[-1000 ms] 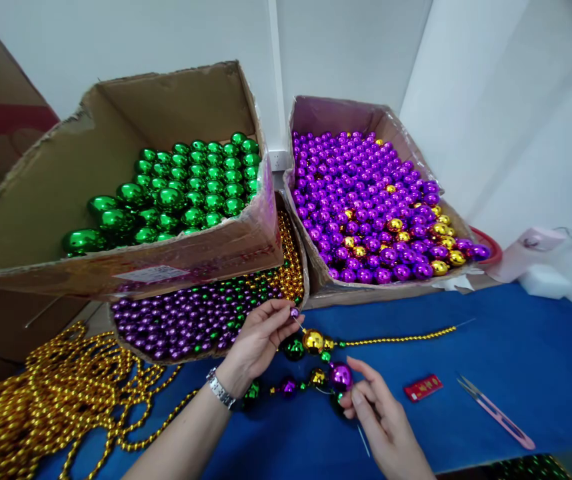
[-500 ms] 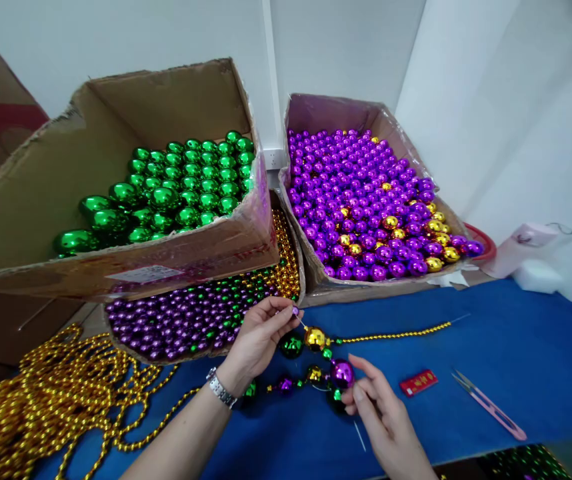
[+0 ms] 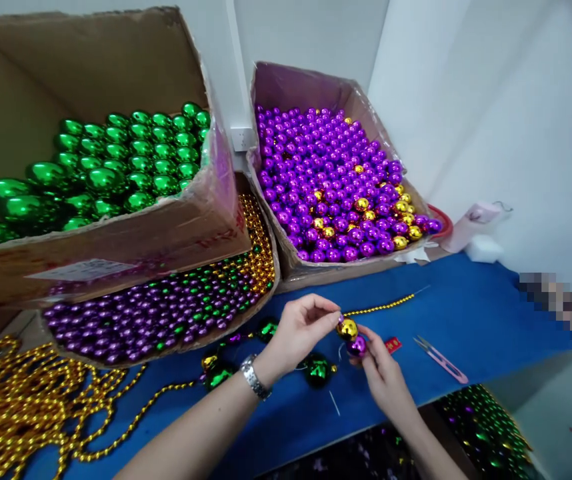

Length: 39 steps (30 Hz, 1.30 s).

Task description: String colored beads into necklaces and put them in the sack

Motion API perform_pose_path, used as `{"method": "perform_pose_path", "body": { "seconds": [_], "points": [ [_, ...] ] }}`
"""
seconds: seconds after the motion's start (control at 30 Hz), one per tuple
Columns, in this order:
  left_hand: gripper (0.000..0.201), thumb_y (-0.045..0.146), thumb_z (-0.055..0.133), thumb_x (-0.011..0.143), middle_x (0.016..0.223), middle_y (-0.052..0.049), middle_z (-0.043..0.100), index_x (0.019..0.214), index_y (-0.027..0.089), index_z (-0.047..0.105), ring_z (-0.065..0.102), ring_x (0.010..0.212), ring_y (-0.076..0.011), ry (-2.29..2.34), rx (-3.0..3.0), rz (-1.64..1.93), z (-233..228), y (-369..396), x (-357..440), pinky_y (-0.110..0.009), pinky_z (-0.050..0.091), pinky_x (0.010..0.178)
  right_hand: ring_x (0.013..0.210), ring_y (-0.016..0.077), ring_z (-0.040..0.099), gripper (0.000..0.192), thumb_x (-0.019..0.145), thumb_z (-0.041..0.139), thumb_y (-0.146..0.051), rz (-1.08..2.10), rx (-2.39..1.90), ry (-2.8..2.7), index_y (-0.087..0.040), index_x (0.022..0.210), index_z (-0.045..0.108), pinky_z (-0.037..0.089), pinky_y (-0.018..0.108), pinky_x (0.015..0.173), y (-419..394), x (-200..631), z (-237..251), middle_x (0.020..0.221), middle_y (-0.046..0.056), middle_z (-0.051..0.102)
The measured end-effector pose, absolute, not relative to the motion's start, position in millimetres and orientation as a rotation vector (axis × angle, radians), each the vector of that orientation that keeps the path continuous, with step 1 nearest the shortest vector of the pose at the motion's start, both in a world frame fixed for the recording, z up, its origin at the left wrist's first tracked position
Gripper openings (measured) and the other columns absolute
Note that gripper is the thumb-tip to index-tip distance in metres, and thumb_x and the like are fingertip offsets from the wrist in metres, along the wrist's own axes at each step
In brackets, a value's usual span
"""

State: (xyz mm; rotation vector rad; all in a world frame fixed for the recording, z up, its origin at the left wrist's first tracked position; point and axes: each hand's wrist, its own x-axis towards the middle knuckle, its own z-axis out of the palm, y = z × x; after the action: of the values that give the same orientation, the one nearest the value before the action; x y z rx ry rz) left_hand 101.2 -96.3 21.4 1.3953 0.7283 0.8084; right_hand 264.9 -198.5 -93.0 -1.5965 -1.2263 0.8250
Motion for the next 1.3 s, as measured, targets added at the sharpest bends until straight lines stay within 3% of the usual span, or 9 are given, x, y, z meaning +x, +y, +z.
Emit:
{"method": "perform_pose_path", "body": {
  "seconds": [0.17,0.3,0.37,0.53,0.7,0.87,0.97,1.07,1.3],
  "points": [
    [0.012,0.025,0.058,0.083,0.084,-0.006,0.064,0.080,0.017,0.067,0.060,0.078,-0.0170,0.752,1.814,0.823,0.9,-103.3,112.2,-0.027,0.047,0.072,0.068,0.0187,0.068,0.049,0.082,0.041,-0.016,0.710,-1.702,-1.366,-0.020,0.131,0.045,0.055,0.031,0.066,-206.4,271.2,-116.4,0.087,0.004,0.070],
    [0.013,0.023,0.055,0.085,0.084,-0.006,0.065,0.079,0.017,0.065,0.060,0.080,-0.0172,0.686,1.936,0.843,15.5,-102.9,112.9,-0.027,0.045,0.076,0.107,0.0222,0.059,0.051,0.080,0.044,-0.015,0.593,-1.730,-1.416,-0.023,0.130,0.048,0.047,0.037,0.092,-207.1,284.2,-101.6,0.121,0.006,0.059],
    [0.014,0.024,0.054,0.086,0.084,-0.006,0.065,0.081,0.017,0.065,0.060,0.078,-0.0167,0.655,1.975,0.839,31.8,-102.4,114.4,-0.027,0.045,0.073,0.112,0.0216,0.055,0.045,0.086,0.042,-0.019,0.538,-1.717,-1.433,-0.023,0.129,0.048,0.045,0.036,0.094,-203.9,288.6,-81.8,0.126,0.007,0.055],
    [0.013,0.023,0.054,0.086,0.082,-0.004,0.067,0.084,0.017,0.065,0.062,0.075,-0.0149,0.546,2.032,0.892,75.0,-101.3,124.2,-0.025,0.046,0.070,0.087,0.0197,0.064,0.036,0.094,0.039,-0.032,0.504,-1.619,-1.467,-0.023,0.127,0.049,0.051,0.030,0.075,-192.5,281.6,-28.3,0.107,0.007,0.064],
    [0.010,0.023,0.057,0.083,0.078,-0.004,0.067,0.082,0.016,0.066,0.061,0.071,-0.0147,0.549,1.948,0.999,91.4,-98.1,126.7,-0.025,0.048,0.068,0.070,0.0165,0.062,0.029,0.095,0.038,-0.033,0.572,-1.538,-1.539,-0.021,0.110,0.061,0.049,0.027,0.068,-191.2,274.4,-19.6,0.084,0.004,0.066],
    [0.021,0.027,0.053,0.087,0.096,-0.008,0.066,0.103,0.016,0.059,0.062,0.085,-0.0174,0.640,1.748,1.022,57.3,-101.5,119.3,-0.028,0.050,0.075,0.065,0.0148,0.059,0.028,0.093,0.043,-0.037,0.630,-1.551,-1.377,-0.020,0.104,0.063,0.047,0.025,0.062,-198.9,282.0,-20.9,0.075,0.003,0.062],
    [0.038,0.034,0.058,0.083,0.109,-0.011,0.063,0.117,0.018,0.053,0.058,0.099,-0.0227,0.662,2.049,0.759,19.4,-111.8,114.9,-0.034,0.046,0.086,0.061,0.0137,0.056,0.032,0.092,0.045,-0.042,0.700,-1.487,-1.174,-0.019,0.107,0.061,0.046,0.024,0.057,-200.4,284.6,-11.4,0.068,0.001,0.057],
    [0.049,0.043,0.066,0.074,0.106,-0.011,0.062,0.115,0.019,0.055,0.056,0.100,-0.0276,0.675,2.446,0.376,-14.8,-123.8,108.7,-0.039,0.045,0.087,0.057,0.0123,0.052,0.035,0.088,0.051,-0.044,0.745,-1.382,-1.016,-0.018,0.111,0.059,0.045,0.023,0.052,-199.6,287.9,-2.5,0.066,0.000,0.054],
    [0.026,0.040,0.058,0.080,0.092,-0.009,0.061,0.093,0.018,0.055,0.056,0.084,-0.0255,0.864,2.791,-0.044,-41.7,-138.0,77.5,-0.036,0.049,0.069,0.055,0.0070,0.046,0.031,0.081,0.066,-0.038,0.702,-1.261,-0.702,-0.021,0.107,0.064,0.038,0.015,0.047,-190.6,334.1,-12.1,0.063,-0.003,0.050]
  ]
}}
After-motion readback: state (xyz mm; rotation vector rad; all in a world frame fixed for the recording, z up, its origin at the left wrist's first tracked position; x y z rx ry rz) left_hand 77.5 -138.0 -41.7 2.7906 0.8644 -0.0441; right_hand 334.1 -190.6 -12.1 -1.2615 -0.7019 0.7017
